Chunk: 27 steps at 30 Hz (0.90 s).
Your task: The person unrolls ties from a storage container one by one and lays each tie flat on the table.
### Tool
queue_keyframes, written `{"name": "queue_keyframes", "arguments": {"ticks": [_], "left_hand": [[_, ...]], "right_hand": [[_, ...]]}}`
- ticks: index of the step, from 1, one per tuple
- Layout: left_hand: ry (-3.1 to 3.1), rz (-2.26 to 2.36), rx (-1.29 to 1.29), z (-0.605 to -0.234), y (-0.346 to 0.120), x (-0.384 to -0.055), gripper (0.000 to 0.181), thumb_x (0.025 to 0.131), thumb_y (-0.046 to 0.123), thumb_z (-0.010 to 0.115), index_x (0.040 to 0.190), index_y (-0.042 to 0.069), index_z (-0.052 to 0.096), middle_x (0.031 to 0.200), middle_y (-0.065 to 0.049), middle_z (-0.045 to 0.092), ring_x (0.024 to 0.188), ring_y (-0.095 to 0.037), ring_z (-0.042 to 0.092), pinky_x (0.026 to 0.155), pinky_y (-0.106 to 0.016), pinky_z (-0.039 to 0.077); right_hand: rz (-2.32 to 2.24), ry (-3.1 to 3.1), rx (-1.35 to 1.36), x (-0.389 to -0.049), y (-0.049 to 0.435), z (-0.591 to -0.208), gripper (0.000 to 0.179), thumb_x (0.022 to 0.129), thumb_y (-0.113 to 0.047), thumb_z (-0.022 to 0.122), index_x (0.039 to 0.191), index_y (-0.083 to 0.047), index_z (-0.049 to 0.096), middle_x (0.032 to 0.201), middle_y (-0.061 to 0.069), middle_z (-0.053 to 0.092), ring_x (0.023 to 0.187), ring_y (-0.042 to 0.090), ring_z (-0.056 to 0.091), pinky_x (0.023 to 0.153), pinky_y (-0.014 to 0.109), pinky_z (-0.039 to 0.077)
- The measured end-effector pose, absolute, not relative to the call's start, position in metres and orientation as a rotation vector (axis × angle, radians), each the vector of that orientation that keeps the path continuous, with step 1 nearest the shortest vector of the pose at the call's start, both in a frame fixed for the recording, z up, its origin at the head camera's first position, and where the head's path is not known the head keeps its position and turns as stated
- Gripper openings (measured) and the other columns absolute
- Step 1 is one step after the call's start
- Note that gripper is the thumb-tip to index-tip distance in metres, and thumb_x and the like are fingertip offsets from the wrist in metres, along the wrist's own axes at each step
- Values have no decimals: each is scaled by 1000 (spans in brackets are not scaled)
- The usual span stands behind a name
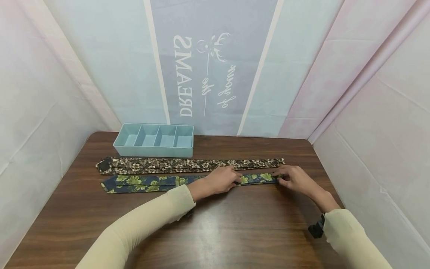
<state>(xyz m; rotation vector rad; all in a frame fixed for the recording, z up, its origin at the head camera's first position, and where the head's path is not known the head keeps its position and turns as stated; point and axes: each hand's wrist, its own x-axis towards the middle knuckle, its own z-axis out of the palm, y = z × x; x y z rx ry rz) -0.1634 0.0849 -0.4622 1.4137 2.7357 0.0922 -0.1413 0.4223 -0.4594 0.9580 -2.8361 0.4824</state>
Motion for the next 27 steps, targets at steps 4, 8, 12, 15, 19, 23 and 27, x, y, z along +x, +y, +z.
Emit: {"name": "queue_keyframes", "arguments": {"ticks": [4, 8, 12, 15, 19, 23, 27], "left_hand": [[2731, 91, 1408, -463, 84, -163, 30, 104, 23, 71, 131, 33, 77, 137, 18, 70, 116, -15, 65, 84, -32, 64], [2729, 82, 1410, -463, 82, -163, 30, 105, 24, 69, 132, 33, 76, 142, 16, 67, 117, -16, 64, 92, -38, 62], [2723, 83, 1403, -464, 80, -163, 30, 106, 24, 69, 133, 33, 75, 148, 14, 63, 123, -18, 64, 98, -37, 60], [2721, 93, 1402, -464, 78, -163, 31, 105, 23, 69, 134, 33, 75, 150, 13, 61, 124, -18, 64, 96, -31, 60], [2723, 105, 1395, -464, 75, -162, 31, 105, 23, 70, 134, 33, 75, 150, 12, 61, 121, -17, 65, 91, -29, 61], [2719, 122, 1381, -464, 73, -161, 31, 105, 23, 70, 134, 32, 75, 150, 11, 61, 122, -17, 64, 90, -30, 61], [2713, 127, 1374, -464, 71, -161, 32, 105, 22, 70, 135, 33, 74, 151, 11, 61, 124, -18, 64, 92, -32, 61]], "right_hand": [[502, -2844, 921, -140, 425, -459, 31, 87, 5, 79, 114, -10, 82, 117, 15, 76, 73, 2, 58, 60, 23, 40], [469, -2826, 888, -139, 429, -461, 31, 85, 4, 82, 111, -12, 82, 115, 12, 78, 86, 18, 72, 63, 30, 51], [457, -2803, 866, -139, 432, -463, 26, 84, -2, 87, 107, -13, 83, 111, 9, 79, 90, 24, 75, 67, 36, 60], [484, -2796, 832, -138, 431, -464, 23, 83, -6, 90, 104, -12, 81, 106, 6, 80, 88, 21, 76, 67, 35, 63], [509, -2808, 783, -136, 431, -462, 22, 81, -7, 91, 100, -11, 79, 99, 6, 80, 82, 20, 76, 65, 35, 63], [531, -2866, 746, -135, 432, -460, 22, 83, -6, 90, 100, -10, 76, 97, 7, 79, 80, 23, 77, 65, 38, 64], [551, -2900, 751, -135, 434, -458, 28, 84, -3, 88, 109, -7, 75, 105, 12, 79, 85, 29, 78, 67, 42, 65]]}}
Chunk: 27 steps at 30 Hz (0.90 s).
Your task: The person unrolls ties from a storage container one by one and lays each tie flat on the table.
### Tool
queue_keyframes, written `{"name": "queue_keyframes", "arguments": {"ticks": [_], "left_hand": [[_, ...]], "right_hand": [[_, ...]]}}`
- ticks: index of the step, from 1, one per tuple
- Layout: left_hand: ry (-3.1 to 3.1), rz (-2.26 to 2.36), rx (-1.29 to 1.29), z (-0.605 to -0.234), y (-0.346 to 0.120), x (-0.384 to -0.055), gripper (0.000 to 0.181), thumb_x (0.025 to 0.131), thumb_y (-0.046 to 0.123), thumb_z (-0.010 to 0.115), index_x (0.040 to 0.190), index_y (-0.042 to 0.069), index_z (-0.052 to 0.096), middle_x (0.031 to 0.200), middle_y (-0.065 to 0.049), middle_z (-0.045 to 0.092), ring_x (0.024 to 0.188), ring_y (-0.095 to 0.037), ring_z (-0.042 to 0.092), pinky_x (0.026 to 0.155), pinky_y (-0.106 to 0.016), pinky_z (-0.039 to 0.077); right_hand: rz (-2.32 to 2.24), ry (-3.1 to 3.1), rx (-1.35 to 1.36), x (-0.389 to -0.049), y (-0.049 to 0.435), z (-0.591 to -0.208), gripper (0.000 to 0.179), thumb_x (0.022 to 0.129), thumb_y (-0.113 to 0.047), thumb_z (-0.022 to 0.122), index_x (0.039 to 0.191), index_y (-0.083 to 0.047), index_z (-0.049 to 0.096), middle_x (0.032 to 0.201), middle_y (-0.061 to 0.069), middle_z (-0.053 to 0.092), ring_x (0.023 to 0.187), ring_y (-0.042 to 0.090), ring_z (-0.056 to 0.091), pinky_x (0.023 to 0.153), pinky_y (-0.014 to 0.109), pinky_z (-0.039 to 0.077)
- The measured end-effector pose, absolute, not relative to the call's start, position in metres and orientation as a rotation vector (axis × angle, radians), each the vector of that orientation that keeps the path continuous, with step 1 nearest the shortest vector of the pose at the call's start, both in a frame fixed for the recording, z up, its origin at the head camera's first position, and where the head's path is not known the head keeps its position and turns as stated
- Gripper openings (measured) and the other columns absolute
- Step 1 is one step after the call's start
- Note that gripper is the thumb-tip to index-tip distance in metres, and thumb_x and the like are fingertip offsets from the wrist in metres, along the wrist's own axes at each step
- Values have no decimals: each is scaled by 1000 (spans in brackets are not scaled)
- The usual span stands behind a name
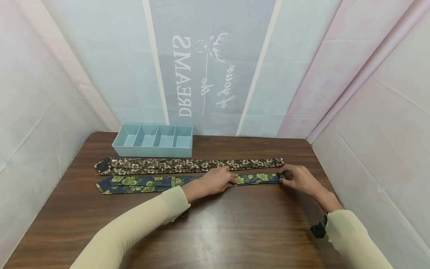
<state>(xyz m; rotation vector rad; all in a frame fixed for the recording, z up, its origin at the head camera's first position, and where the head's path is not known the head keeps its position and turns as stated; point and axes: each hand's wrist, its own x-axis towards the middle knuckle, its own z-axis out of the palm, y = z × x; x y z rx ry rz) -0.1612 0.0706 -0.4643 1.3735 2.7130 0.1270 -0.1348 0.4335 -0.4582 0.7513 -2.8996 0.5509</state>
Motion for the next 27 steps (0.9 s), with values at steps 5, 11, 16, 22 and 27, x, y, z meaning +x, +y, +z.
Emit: {"name": "queue_keyframes", "arguments": {"ticks": [5, 11, 16, 22, 27], "left_hand": [[2714, 118, 1377, -465, 67, -161, 33, 105, 23, 69, 136, 35, 73, 151, 11, 60, 120, -18, 64, 86, -31, 62], [2712, 118, 1371, -463, 63, -160, 32, 106, 24, 68, 136, 34, 74, 150, 11, 62, 122, -17, 64, 86, -31, 62], [2713, 123, 1359, -463, 58, -160, 33, 106, 22, 68, 136, 32, 73, 151, 10, 61, 124, -18, 64, 89, -31, 62], [2709, 143, 1347, -462, 53, -159, 33, 106, 23, 68, 137, 33, 73, 151, 11, 60, 119, -18, 63, 87, -30, 61], [2697, 192, 1353, -462, 47, -161, 34, 105, 22, 69, 137, 32, 73, 153, 9, 59, 137, -24, 59, 106, -34, 56]], "right_hand": [[500, -2807, 872, -135, 433, -460, 33, 83, 0, 87, 114, -6, 79, 108, 11, 78, 84, 23, 76, 65, 38, 63], [443, -2791, 925, -137, 434, -459, 29, 83, 2, 85, 109, -11, 82, 107, 7, 77, 89, 23, 73, 65, 34, 58], [453, -2787, 910, -137, 435, -460, 28, 83, 0, 87, 107, -13, 81, 107, 5, 77, 87, 20, 73, 64, 33, 57], [525, -2831, 834, -137, 434, -462, 27, 79, -6, 92, 101, -12, 78, 98, 1, 77, 79, 10, 72, 63, 34, 61], [570, -2917, 761, -136, 433, -459, 25, 82, -3, 90, 101, -10, 75, 95, 4, 78, 78, 12, 74, 63, 34, 63]]}}
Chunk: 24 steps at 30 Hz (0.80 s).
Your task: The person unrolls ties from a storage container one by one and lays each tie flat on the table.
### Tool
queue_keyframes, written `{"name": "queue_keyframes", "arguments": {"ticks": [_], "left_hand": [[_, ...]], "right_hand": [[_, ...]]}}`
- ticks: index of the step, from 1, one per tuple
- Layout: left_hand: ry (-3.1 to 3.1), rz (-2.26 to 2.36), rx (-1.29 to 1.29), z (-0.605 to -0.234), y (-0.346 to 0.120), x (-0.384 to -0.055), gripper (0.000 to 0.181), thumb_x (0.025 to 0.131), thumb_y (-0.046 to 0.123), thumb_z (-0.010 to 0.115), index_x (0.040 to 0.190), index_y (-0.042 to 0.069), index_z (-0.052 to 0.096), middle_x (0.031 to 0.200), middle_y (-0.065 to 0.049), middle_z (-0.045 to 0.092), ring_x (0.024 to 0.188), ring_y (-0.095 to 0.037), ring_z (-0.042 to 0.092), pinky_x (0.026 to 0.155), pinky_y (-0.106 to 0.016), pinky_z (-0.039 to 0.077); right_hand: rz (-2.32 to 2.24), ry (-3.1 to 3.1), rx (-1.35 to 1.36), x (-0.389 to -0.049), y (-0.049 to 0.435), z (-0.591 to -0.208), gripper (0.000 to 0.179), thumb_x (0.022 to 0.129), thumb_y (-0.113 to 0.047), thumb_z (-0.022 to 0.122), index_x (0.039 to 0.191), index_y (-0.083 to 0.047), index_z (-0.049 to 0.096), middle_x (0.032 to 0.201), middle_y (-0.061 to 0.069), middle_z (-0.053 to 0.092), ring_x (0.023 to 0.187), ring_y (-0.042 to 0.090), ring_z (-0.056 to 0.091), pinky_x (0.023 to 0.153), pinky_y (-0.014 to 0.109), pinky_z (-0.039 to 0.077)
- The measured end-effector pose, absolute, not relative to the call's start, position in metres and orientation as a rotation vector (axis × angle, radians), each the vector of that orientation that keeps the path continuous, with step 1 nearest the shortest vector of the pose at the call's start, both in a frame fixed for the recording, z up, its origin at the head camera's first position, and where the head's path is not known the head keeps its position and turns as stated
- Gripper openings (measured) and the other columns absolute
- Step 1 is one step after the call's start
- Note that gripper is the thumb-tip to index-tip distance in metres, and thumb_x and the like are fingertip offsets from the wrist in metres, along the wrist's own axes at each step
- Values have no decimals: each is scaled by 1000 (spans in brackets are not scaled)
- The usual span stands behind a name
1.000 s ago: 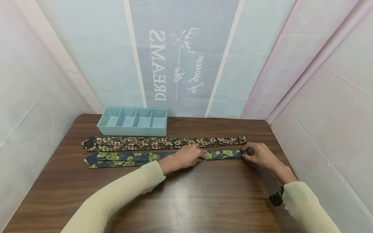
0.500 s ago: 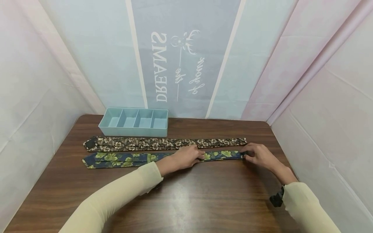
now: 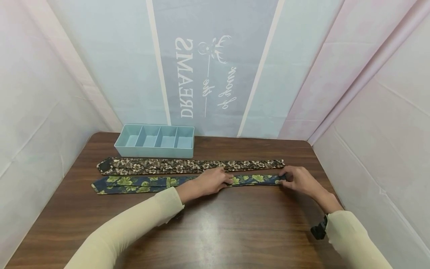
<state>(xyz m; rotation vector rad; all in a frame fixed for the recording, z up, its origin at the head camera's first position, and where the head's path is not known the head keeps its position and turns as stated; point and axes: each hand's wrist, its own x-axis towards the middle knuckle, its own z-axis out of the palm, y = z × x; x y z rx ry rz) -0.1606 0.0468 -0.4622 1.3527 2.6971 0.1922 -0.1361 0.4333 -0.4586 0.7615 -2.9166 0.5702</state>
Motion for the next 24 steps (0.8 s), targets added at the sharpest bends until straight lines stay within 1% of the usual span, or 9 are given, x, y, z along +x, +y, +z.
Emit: {"name": "queue_keyframes", "arguments": {"ticks": [2, 5, 7, 10, 12, 15, 17, 19, 24], "left_hand": [[2691, 216, 1355, -463, 45, -161, 34, 105, 21, 69, 138, 32, 72, 153, 8, 58, 146, -28, 51, 114, -38, 51], [2679, 237, 1361, -466, 42, -163, 34, 106, 22, 68, 138, 32, 72, 154, 7, 57, 150, -30, 46, 114, -39, 50], [2680, 241, 1364, -466, 40, -163, 34, 106, 22, 68, 138, 32, 72, 155, 8, 57, 146, -28, 52, 108, -37, 55], [2687, 235, 1365, -466, 37, -164, 34, 106, 23, 68, 138, 32, 72, 155, 9, 57, 132, -22, 60, 97, -33, 60], [2696, 224, 1368, -466, 35, -163, 34, 106, 23, 68, 138, 32, 72, 155, 9, 56, 130, -22, 61, 95, -33, 60], [2699, 213, 1373, -465, 32, -163, 33, 107, 24, 67, 139, 32, 71, 156, 9, 55, 133, -24, 59, 97, -35, 60], [2703, 212, 1375, -466, 31, -163, 33, 107, 25, 66, 139, 32, 71, 157, 9, 55, 139, -26, 55, 102, -37, 58], [2701, 225, 1374, -466, 30, -163, 34, 107, 25, 66, 140, 32, 70, 157, 9, 55, 141, -26, 54, 104, -38, 58], [2699, 262, 1389, -466, 28, -162, 35, 106, 24, 67, 140, 31, 70, 156, 6, 55, 146, -31, 50, 109, -42, 54]], "right_hand": [[567, -2931, 753, -136, 434, -458, 25, 82, -2, 88, 102, -10, 74, 95, 5, 78, 78, 14, 75, 63, 34, 63], [548, -2908, 785, -136, 436, -458, 26, 83, -1, 87, 105, -8, 76, 99, 7, 78, 79, 16, 75, 64, 35, 63], [527, -2869, 826, -136, 437, -459, 27, 83, 2, 86, 107, -7, 77, 101, 7, 78, 80, 17, 75, 64, 36, 63], [490, -2813, 880, -136, 438, -460, 29, 83, 3, 86, 109, -6, 78, 104, 8, 78, 81, 18, 74, 64, 37, 63], [476, -2798, 887, -136, 439, -460, 29, 83, 2, 87, 110, -7, 78, 105, 9, 78, 83, 20, 74, 65, 38, 63], [470, -2807, 857, -136, 441, -460, 30, 83, 0, 87, 110, -8, 78, 107, 9, 78, 86, 24, 74, 66, 42, 63], [462, -2824, 829, -136, 443, -460, 30, 82, 0, 88, 110, -8, 78, 108, 10, 78, 90, 27, 75, 69, 45, 63], [458, -2841, 806, -135, 445, -461, 31, 82, 0, 88, 110, -8, 78, 108, 10, 78, 92, 29, 74, 70, 46, 63], [445, -2864, 762, -134, 448, -462, 29, 82, 1, 86, 109, -6, 78, 107, 11, 79, 87, 27, 75, 69, 45, 63]]}}
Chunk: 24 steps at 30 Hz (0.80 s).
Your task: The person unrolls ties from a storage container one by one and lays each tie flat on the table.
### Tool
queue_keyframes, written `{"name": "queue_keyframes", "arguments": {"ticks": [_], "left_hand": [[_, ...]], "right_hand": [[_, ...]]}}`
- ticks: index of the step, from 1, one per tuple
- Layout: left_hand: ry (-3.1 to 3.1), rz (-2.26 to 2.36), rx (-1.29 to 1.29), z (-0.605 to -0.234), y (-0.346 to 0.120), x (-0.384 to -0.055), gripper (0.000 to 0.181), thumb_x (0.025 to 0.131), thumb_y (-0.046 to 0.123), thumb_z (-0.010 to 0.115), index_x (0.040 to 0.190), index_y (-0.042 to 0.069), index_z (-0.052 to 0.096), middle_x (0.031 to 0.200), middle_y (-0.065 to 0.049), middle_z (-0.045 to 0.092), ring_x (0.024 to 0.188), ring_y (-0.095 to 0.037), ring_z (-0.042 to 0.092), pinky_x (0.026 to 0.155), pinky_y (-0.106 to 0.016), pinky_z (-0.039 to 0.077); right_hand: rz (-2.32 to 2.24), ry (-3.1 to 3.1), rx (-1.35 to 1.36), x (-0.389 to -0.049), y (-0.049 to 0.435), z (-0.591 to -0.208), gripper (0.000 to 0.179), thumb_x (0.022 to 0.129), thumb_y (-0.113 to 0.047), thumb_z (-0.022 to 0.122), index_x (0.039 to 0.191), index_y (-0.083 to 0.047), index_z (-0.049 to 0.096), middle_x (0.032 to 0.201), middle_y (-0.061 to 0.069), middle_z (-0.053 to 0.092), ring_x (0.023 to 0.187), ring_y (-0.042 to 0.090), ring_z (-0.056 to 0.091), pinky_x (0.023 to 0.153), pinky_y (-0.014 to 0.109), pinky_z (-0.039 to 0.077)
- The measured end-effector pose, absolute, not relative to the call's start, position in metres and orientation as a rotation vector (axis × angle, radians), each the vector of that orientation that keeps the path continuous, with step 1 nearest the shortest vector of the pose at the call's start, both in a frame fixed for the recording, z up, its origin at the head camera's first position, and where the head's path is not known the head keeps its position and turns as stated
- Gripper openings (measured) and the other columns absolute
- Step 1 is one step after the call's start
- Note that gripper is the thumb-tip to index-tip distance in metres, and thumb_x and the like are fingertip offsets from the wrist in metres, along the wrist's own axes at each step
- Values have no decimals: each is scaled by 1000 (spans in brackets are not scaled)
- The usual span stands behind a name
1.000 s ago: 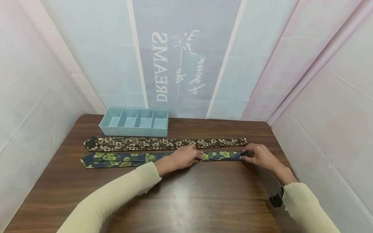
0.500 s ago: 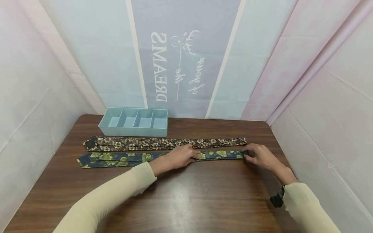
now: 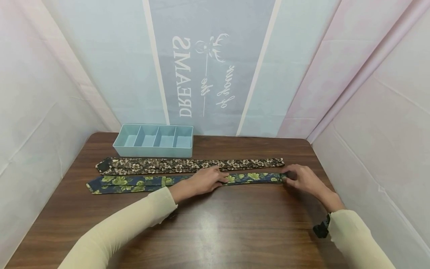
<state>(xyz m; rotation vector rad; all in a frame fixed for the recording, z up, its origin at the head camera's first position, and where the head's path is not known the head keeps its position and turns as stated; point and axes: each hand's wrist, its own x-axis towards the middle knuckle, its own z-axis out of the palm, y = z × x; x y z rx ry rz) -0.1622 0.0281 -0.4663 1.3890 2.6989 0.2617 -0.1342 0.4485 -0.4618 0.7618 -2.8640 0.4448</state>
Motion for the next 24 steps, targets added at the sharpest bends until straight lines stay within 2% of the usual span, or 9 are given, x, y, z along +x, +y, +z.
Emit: {"name": "queue_keyframes", "arguments": {"ticks": [6, 11, 14, 16, 22, 24], "left_hand": [[2679, 277, 1376, -465, 26, -162, 34, 107, 23, 65, 141, 29, 70, 158, 5, 54, 153, -35, 41, 116, -46, 48], [2672, 268, 1355, -466, 25, -162, 35, 108, 23, 65, 142, 29, 69, 159, 5, 53, 154, -34, 40, 116, -45, 48], [2677, 271, 1359, -467, 25, -163, 34, 107, 23, 66, 141, 29, 70, 158, 5, 53, 153, -34, 41, 116, -44, 48], [2682, 284, 1372, -468, 24, -163, 34, 106, 23, 67, 140, 28, 70, 157, 5, 55, 149, -31, 47, 116, -42, 48], [2687, 305, 1411, -468, 24, -164, 33, 106, 24, 68, 138, 26, 71, 152, 5, 59, 140, -27, 56, 122, -38, 41], [2687, 296, 1408, -468, 24, -164, 32, 106, 25, 68, 138, 27, 71, 153, 5, 58, 135, -25, 59, 116, -36, 48]], "right_hand": [[426, -2861, 730, -134, 450, -462, 24, 80, 3, 86, 101, -5, 77, 97, 12, 78, 76, 23, 73, 63, 41, 62], [401, -2823, 742, -133, 451, -465, 24, 78, 4, 87, 99, -5, 78, 97, 12, 79, 78, 26, 74, 63, 44, 62], [370, -2788, 762, -133, 453, -468, 26, 77, 5, 88, 98, -7, 79, 98, 10, 79, 80, 27, 74, 63, 43, 61], [359, -2775, 776, -133, 455, -469, 25, 77, 4, 88, 97, -7, 80, 99, 10, 78, 83, 29, 75, 65, 46, 61], [367, -2791, 771, -132, 459, -469, 20, 79, -1, 90, 98, -7, 85, 102, 9, 76, 87, 32, 74, 69, 48, 60], [381, -2801, 768, -131, 460, -468, 20, 79, -1, 90, 97, -8, 85, 102, 7, 76, 86, 30, 73, 67, 43, 59]]}}
